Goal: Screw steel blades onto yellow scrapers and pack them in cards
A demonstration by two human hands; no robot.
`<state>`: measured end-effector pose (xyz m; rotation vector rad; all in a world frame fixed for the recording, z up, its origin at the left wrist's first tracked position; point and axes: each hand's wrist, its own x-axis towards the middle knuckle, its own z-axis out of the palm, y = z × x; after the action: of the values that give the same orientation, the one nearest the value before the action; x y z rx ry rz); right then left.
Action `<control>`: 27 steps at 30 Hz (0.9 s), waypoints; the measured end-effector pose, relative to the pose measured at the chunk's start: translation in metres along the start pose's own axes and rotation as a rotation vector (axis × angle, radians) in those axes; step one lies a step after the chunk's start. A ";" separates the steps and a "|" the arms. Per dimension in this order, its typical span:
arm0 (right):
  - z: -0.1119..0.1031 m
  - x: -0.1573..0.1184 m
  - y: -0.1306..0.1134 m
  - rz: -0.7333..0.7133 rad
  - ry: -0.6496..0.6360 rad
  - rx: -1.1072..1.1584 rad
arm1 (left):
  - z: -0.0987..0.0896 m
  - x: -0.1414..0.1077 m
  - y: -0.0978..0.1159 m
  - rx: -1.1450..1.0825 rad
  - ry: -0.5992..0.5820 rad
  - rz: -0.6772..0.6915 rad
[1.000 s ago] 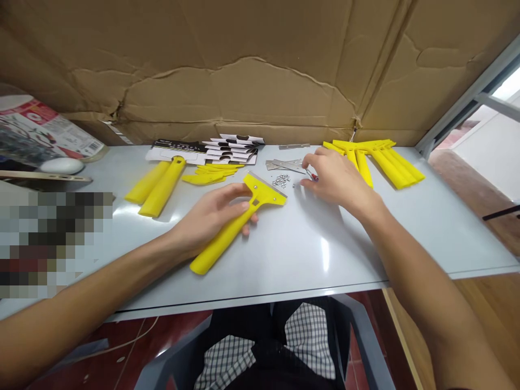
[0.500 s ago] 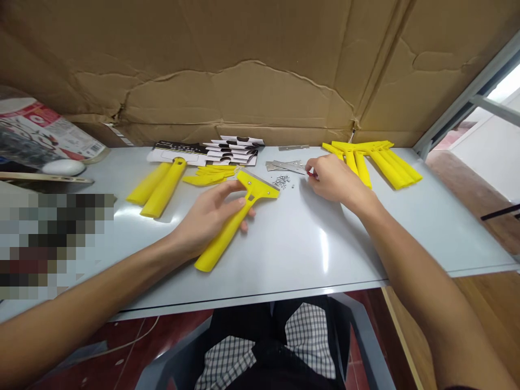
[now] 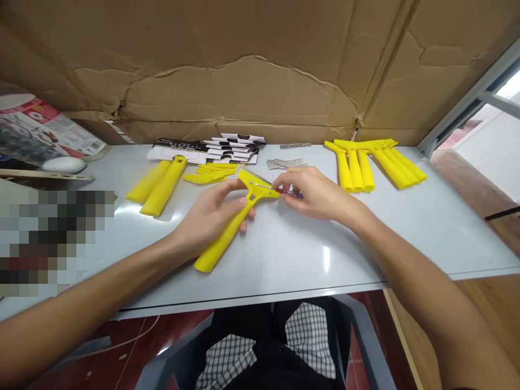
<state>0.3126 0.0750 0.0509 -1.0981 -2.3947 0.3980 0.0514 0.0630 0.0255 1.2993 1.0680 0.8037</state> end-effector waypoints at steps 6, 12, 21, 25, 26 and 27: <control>0.000 0.000 0.000 0.020 0.005 0.007 | 0.000 0.000 0.000 0.005 -0.007 0.017; 0.001 -0.002 -0.001 -0.012 0.041 -0.038 | 0.000 -0.001 -0.001 0.023 -0.019 0.018; 0.000 -0.004 -0.025 -0.185 0.381 -0.060 | -0.002 0.000 -0.002 0.081 -0.023 0.050; 0.006 -0.003 -0.029 -0.235 0.462 -0.060 | -0.003 0.000 -0.003 0.073 -0.040 0.076; 0.008 -0.003 -0.029 -0.252 0.468 -0.051 | -0.002 0.000 -0.003 0.070 -0.041 0.085; 0.009 -0.003 -0.029 -0.269 0.466 -0.038 | -0.002 0.000 -0.004 0.068 -0.040 0.091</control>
<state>0.2909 0.0540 0.0550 -0.7643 -2.0937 -0.0005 0.0489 0.0633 0.0220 1.4241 1.0172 0.8118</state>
